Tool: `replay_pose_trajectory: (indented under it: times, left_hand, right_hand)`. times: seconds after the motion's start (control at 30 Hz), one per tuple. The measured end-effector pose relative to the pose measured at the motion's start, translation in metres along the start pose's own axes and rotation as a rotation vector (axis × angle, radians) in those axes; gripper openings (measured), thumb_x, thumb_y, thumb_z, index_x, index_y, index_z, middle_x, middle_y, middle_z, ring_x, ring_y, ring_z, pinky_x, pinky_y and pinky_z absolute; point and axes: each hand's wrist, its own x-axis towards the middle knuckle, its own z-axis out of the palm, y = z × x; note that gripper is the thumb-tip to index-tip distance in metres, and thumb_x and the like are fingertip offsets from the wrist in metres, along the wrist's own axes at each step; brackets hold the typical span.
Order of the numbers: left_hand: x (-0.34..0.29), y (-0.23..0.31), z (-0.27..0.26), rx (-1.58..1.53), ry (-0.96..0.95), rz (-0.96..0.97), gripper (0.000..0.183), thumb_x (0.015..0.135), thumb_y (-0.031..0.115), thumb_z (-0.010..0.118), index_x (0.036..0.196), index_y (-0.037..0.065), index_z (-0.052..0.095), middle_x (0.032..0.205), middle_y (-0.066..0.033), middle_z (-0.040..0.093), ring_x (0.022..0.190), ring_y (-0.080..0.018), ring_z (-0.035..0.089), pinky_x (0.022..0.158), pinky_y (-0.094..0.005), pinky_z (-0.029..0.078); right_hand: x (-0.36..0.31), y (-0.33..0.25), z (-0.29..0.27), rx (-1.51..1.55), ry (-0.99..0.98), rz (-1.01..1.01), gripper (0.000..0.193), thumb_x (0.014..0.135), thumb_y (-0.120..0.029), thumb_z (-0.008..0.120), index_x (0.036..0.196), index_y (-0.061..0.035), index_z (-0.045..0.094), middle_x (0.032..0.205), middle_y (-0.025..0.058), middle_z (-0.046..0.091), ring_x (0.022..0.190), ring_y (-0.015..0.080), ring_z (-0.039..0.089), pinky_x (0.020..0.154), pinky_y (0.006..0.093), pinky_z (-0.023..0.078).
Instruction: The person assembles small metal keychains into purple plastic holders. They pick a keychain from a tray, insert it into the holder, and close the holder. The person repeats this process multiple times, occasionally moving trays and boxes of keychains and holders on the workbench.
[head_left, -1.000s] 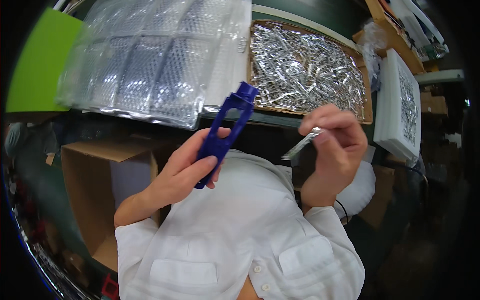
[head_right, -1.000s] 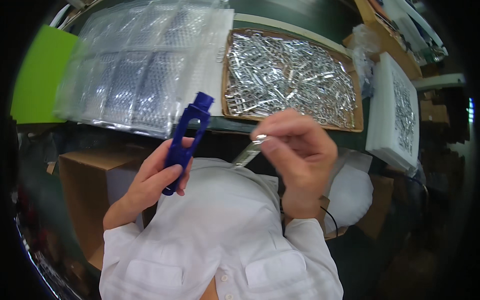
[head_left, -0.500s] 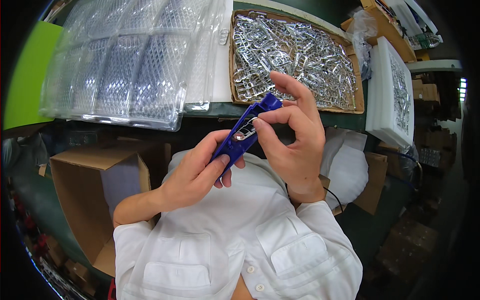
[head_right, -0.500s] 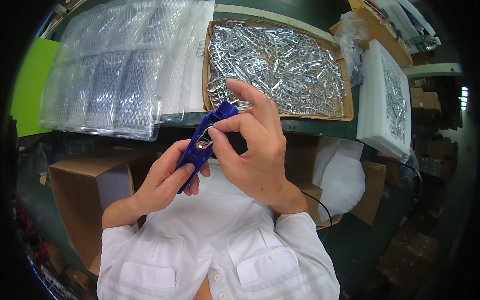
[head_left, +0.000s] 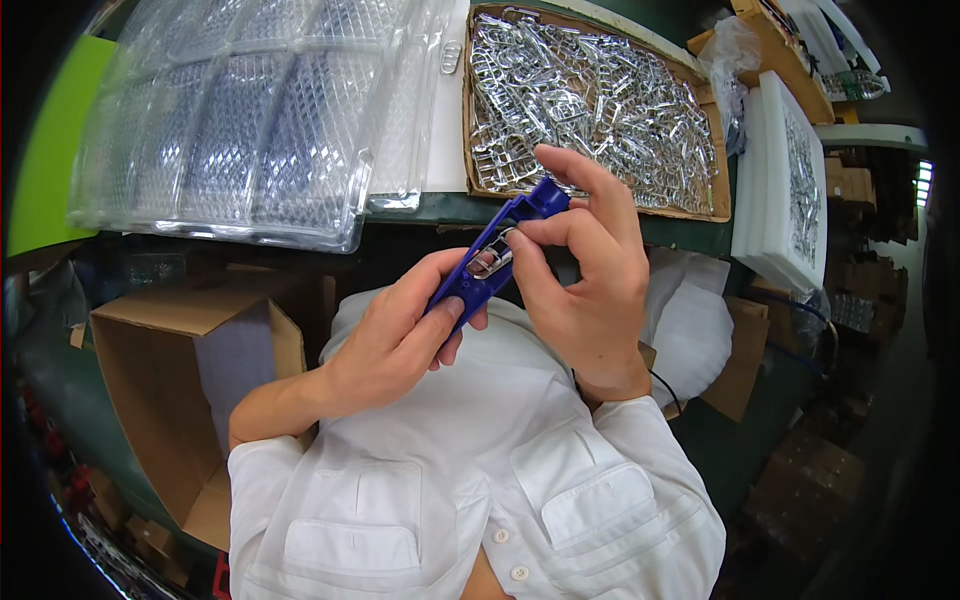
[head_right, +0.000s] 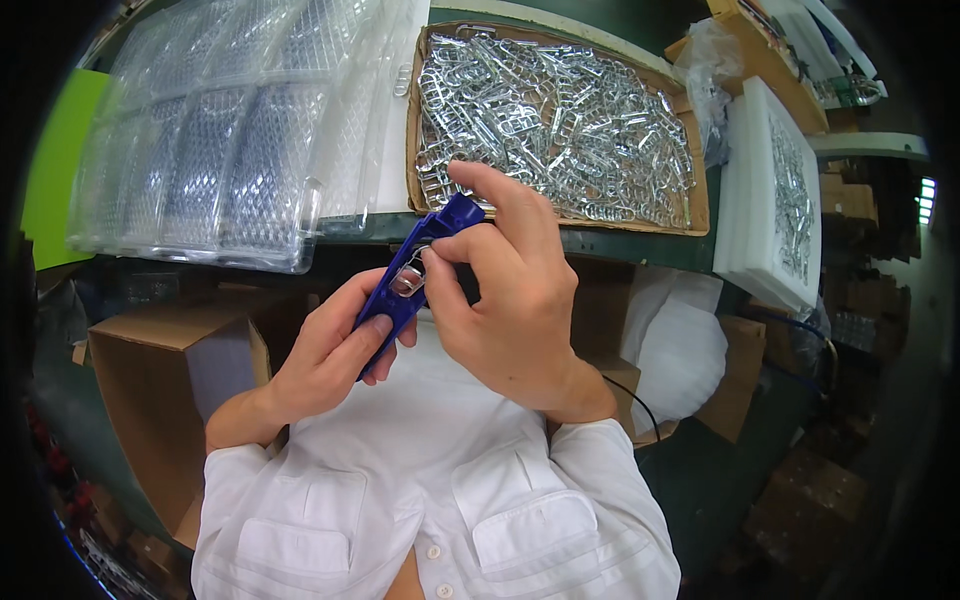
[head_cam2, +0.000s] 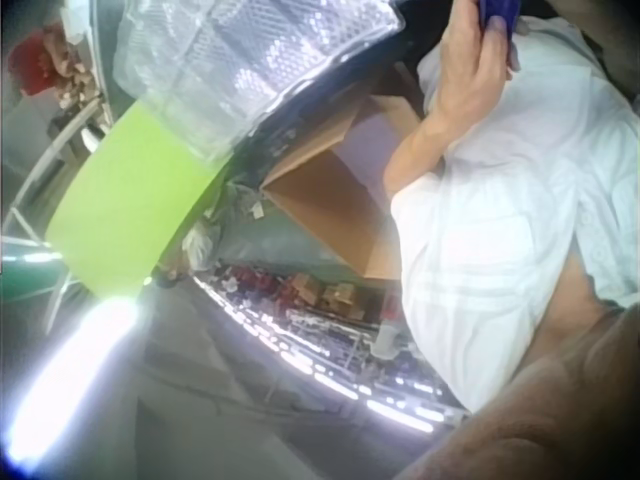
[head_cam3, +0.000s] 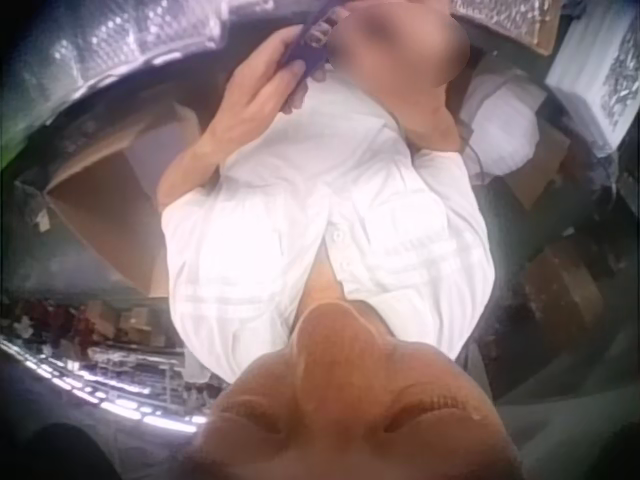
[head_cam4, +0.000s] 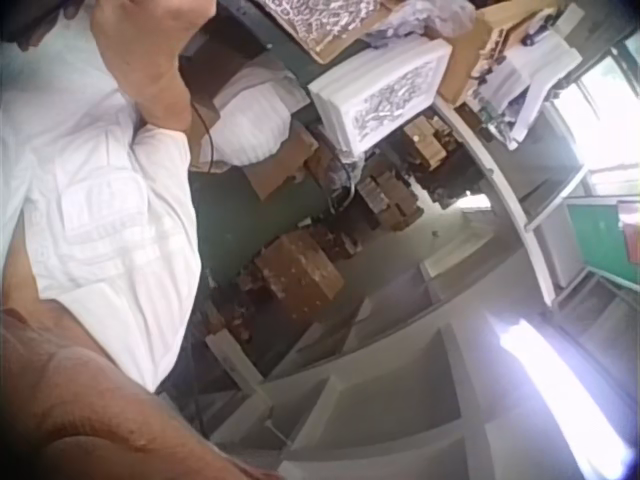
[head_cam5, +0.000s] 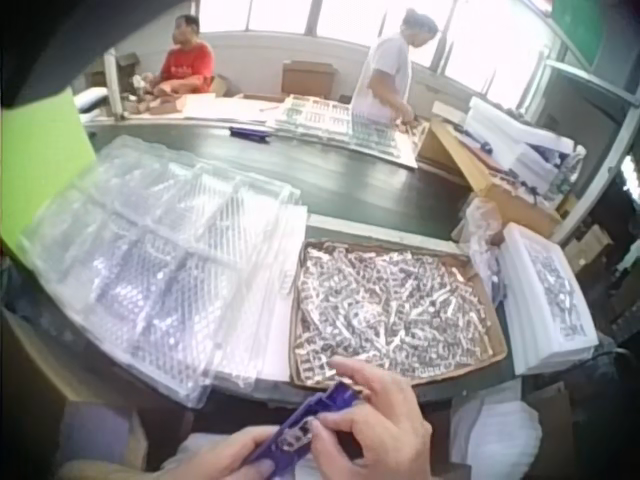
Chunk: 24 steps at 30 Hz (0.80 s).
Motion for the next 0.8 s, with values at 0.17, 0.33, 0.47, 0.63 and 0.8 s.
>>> replay_pose_trajectory:
  times: [0.17,0.33,0.47,0.63,0.8]
  left_hand:
    - [0.006,-0.007,0.001,0.043,0.018,0.040,0.046,0.106,0.000,0.043,0.152,0.001,0.043,0.094,-0.0051,0.066,0.065,-0.0073,0.056,0.058,-0.0251,0.047]
    - [0.009,-0.018,0.000,0.121,0.041,0.157,0.045,0.106,0.002,0.048,0.151,0.000,0.046,0.089,-0.0049,0.065,0.064,-0.0082,0.057,0.058,-0.0254,0.048]
    - [0.011,-0.014,0.000,0.134,0.050,0.186,0.037,0.105,0.009,0.055,0.141,-0.001,0.055,0.087,-0.0048,0.066,0.065,-0.0097,0.061,0.059,-0.0268,0.050]
    - [0.027,-0.008,0.001,0.267,0.147,0.167,0.026,0.103,0.015,0.063,0.121,-0.003,0.065,0.076,-0.0075,0.067,0.064,-0.0134,0.065,0.060,-0.0295,0.051]
    - [0.035,-0.002,0.007,0.482,0.206,0.177,0.023,0.106,0.013,0.057,0.111,-0.006,0.068,0.075,-0.0044,0.067,0.070,-0.0087,0.064,0.063,-0.0246,0.050]
  right_hand:
    - [-0.002,0.008,0.006,-0.105,-0.045,-0.072,0.020,0.075,0.002,0.080,0.085,-0.0025,0.064,0.125,0.0197,0.067,0.112,0.0385,0.066,0.082,0.0400,0.058]
    - [-0.002,-0.003,0.006,-0.047,0.098,0.085,0.033,0.079,0.000,0.080,0.108,-0.0025,0.062,0.124,0.0177,0.068,0.112,0.0350,0.068,0.085,0.0381,0.058]
    - [-0.008,0.002,-0.003,0.375,-0.167,0.455,0.038,0.084,0.007,0.076,0.117,-0.0016,0.060,0.117,0.0124,0.071,0.107,0.0181,0.071,0.097,0.0346,0.055]
    - [-0.023,0.014,0.012,0.437,-0.028,0.478,0.033,0.083,-0.002,0.079,0.112,-0.0034,0.063,0.100,0.0073,0.071,0.090,0.0171,0.073,0.081,0.0303,0.057]
    - [-0.029,0.019,0.017,0.388,0.007,0.390,0.031,0.083,-0.001,0.078,0.109,-0.0029,0.061,0.097,0.0084,0.070,0.085,0.0185,0.072,0.077,0.0315,0.057]
